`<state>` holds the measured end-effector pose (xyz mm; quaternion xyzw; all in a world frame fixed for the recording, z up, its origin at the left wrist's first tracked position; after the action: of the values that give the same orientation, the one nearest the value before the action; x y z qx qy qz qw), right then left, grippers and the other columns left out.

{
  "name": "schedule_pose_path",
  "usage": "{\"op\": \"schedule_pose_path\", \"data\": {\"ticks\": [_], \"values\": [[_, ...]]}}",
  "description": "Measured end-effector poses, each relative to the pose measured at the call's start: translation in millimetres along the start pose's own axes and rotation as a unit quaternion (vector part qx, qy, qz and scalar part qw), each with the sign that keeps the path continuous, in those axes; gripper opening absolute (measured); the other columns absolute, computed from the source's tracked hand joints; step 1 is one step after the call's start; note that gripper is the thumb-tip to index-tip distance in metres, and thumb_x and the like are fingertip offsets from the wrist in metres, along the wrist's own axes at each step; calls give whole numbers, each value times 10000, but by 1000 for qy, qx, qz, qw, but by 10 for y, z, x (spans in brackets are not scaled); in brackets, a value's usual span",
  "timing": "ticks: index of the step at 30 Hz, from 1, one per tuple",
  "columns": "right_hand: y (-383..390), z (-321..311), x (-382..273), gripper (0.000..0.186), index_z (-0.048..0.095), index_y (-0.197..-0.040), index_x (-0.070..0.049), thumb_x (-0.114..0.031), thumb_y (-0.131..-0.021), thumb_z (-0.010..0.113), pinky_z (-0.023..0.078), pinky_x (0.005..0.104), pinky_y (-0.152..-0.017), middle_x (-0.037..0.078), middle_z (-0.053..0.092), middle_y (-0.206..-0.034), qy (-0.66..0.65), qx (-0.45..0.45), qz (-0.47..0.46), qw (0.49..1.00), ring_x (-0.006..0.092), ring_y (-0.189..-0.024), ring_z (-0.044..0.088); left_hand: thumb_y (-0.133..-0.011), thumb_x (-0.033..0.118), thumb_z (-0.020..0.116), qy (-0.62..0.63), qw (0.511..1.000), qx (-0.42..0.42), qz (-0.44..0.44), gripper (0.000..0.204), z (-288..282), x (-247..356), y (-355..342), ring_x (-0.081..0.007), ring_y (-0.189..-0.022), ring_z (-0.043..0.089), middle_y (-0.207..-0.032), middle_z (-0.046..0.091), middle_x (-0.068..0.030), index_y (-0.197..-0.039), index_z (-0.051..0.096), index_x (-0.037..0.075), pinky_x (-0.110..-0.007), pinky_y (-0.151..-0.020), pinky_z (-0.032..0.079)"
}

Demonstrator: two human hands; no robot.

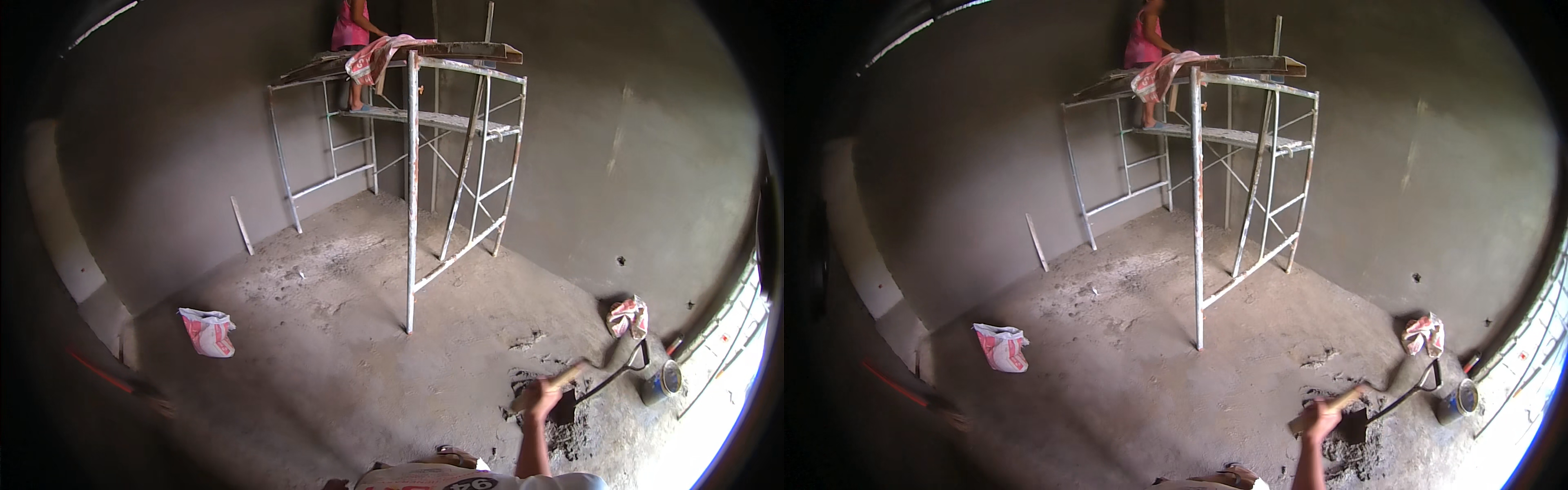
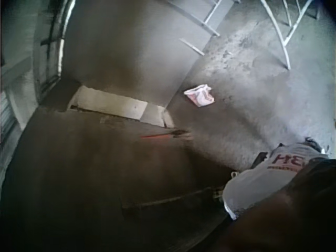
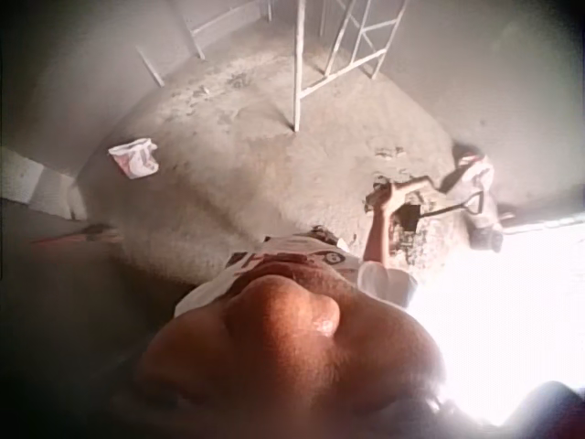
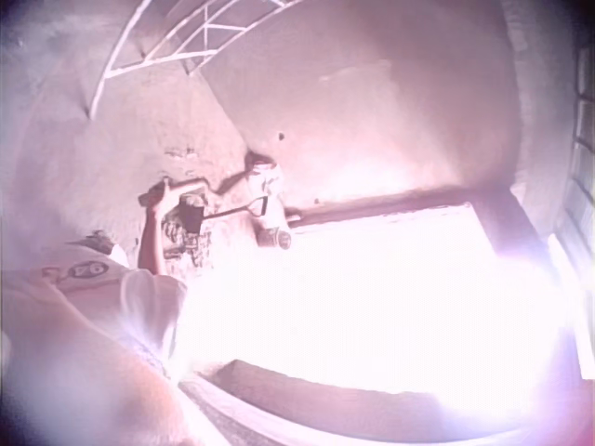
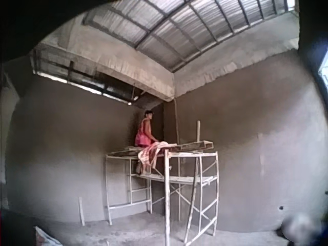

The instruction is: The person uses a trowel to smooth a pile of wet concrete on the floor. They then use a long wooden plank as a straightedge to level the surface, repeatedly scraping and smoothing the concrete.

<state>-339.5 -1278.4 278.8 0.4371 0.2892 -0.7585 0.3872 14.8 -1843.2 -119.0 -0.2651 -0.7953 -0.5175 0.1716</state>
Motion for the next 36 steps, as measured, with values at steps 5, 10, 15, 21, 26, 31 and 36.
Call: {"op": "schedule_pose_path", "data": {"ticks": [5, 10, 15, 21, 26, 31, 36], "values": [[1190, 595, 1493, 133, 594, -799, -29, -73, -820, 717, 488, 335, -429, 64, 575, -648, 142, -124, 286, 939, 179, -482, 556, -898, 282, 626, -172, 971, 8, 169, 256, -515, -218, -439, -279, -944, 678, -1035, 694, -128, -1063, 638, 87, -424, -841, 545], [2308, 653, 2631, 235, 555, -820, -45, -232, -886, 682, 518, 395, -478, 95, 571, -645, 248, -206, 561, 762, 238, -523, 587, -884, 244, 653, -175, 974, 13, 142, 238, -886, -726, -642, -266, -894, 672, -987, 688, -90, -1076, 647, 103, -396, -802, 551], [2870, 806, 3339, 229, 509, -943, -83, -274, -925, 634, 529, 392, -487, 104, 576, -691, 46, -248, 744, 619, 244, -545, 591, -910, 269, 644, 31, 999, 21, -8, 227, -1117, -1154, -662, -261, -836, 663, -950, 680, -82, -1054, 657, 93, -402, -755, 548], [2522, 255, 4255, 249, 553, -843, -125, -327, -900, 686, 452, 343, -449, 48, 553, -629, 285, -358, 595, 660, 208, -528, 572, -918, 280, 635, 103, 994, 23, -34, 233, -1687, -579, -716, -262, -832, 653, -938, 671, -83, -1035, 657, 80, -412, -749, 541], [2009, -117, 4587, 270, 600, -906, -96, -318, -844, 742, 465, 385, -646, 76, 617, -740, 530, -327, 509, 595, 217, -668, 611, -924, 290, 627, 150, 987, 31, -56, 242, -2080, -485, -873, -263, -829, 645, -928, 663, -85, -1019, 658, 69, -421, -743, 536], [2154, 934, 4652, 360, 618, -1077, -73, -297, -833, 759, 469, 370, -798, 90, 643, -864, 575, -525, 401, 483, 221, -803, 629, -931, 299, 619, 243, 960, 53, -131, 255, -2216, -1398, -670, -263, -826, 637, -918, 656, -86, -1003, 659, 58, -429, -737, 530], [2532, 2515, 4344, 482, 644, -1188, -43, -362, -841, 746, 423, 351, -992, 125, 661, -1059, 357, -637, 388, 562, 208, -1096, 595, -937, 309, 611, 412, 886, 83, -196, 271, -2391, -1795, -618, -264, -823, 628, -908, 648, -87, -987, 659, 47, -438, -732, 524]]}}
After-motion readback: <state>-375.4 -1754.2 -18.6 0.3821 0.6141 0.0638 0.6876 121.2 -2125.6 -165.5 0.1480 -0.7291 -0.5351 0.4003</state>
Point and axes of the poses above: each hand's wrist, its own y-axis away from the middle knuckle, its own z-axis out of the palm, x = y × z, the point moved 9 cm from there along -y, towards the middle knuckle
